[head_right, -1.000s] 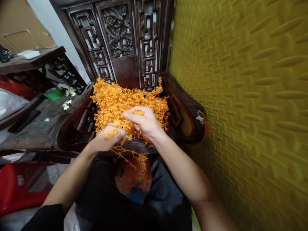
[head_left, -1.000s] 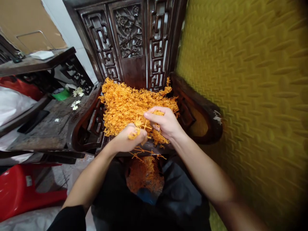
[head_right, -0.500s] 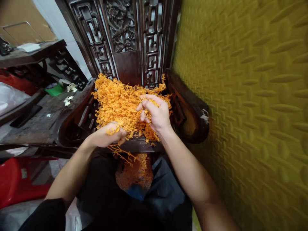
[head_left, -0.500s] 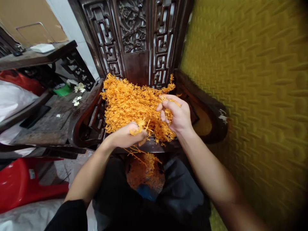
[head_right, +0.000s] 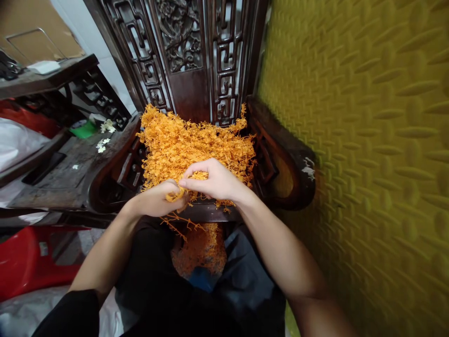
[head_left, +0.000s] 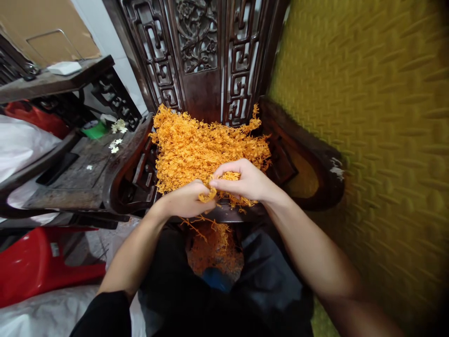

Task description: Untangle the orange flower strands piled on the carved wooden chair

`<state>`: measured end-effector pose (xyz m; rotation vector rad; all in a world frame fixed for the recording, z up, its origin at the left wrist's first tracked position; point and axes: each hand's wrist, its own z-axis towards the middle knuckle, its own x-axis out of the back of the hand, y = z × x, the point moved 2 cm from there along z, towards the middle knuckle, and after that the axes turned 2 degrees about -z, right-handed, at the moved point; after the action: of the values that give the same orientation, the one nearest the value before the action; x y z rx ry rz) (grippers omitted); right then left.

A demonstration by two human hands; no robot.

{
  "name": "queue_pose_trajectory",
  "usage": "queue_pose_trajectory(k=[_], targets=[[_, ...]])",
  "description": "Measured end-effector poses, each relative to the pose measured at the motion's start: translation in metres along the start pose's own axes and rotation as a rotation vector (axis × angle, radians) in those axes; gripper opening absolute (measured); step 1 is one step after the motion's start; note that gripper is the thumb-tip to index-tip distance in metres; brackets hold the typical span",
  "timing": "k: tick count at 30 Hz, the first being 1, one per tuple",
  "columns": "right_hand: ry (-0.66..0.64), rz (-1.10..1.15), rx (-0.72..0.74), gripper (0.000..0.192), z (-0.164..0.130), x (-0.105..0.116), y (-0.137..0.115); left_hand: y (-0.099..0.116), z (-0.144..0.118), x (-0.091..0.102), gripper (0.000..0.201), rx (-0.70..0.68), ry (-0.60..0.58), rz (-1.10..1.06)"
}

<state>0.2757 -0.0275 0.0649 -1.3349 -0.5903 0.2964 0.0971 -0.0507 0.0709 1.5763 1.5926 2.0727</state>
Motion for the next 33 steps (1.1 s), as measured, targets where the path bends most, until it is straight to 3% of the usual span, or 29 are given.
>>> queue_pose_trajectory(k=[4,7,9,11,13,15,17,22,26,30,33], targets=[[0.380,0.213,0.030,0.026,0.009,0.006,0.006,0.009,-0.003,0.004,0.039,-0.007,-0.046,0.055],[0.812,0.403,0.146,0.029,0.013,0.043,0.018,0.015,-0.005,0.004,0.037,-0.047,-0.106,0.018],[0.943,0.474,0.152,0.029,0.013,0.067,0.027,0.014,-0.007,0.006,0.038,0.009,-0.052,0.024],[0.887,0.523,0.085,0.028,0.012,0.076,0.031,0.010,-0.008,0.010,0.042,0.150,0.042,0.023],[0.700,0.593,-0.009,0.027,0.011,0.068,0.030,0.006,-0.008,0.013,0.044,0.264,0.105,-0.018],[0.502,0.675,-0.082,0.028,0.009,0.050,0.024,0.004,-0.007,0.016,0.043,0.291,0.139,-0.065],[0.384,0.740,-0.108,0.031,0.008,0.034,0.017,0.003,-0.005,0.017,0.043,0.278,0.162,-0.064],[0.345,0.735,-0.036,0.025,0.009,0.020,0.009,-0.004,0.003,0.015,0.042,0.283,0.275,0.037],[0.307,0.310,0.083,0.042,0.005,0.011,0.003,-0.016,0.007,0.015,0.040,0.297,0.360,0.193],[0.303,-0.235,0.253,0.041,0.002,-0.005,-0.002,-0.017,0.008,0.016,0.038,0.347,0.315,0.322],[0.321,-0.456,0.293,0.043,0.004,-0.017,0.000,-0.012,0.009,0.016,0.030,0.380,0.269,0.464]])
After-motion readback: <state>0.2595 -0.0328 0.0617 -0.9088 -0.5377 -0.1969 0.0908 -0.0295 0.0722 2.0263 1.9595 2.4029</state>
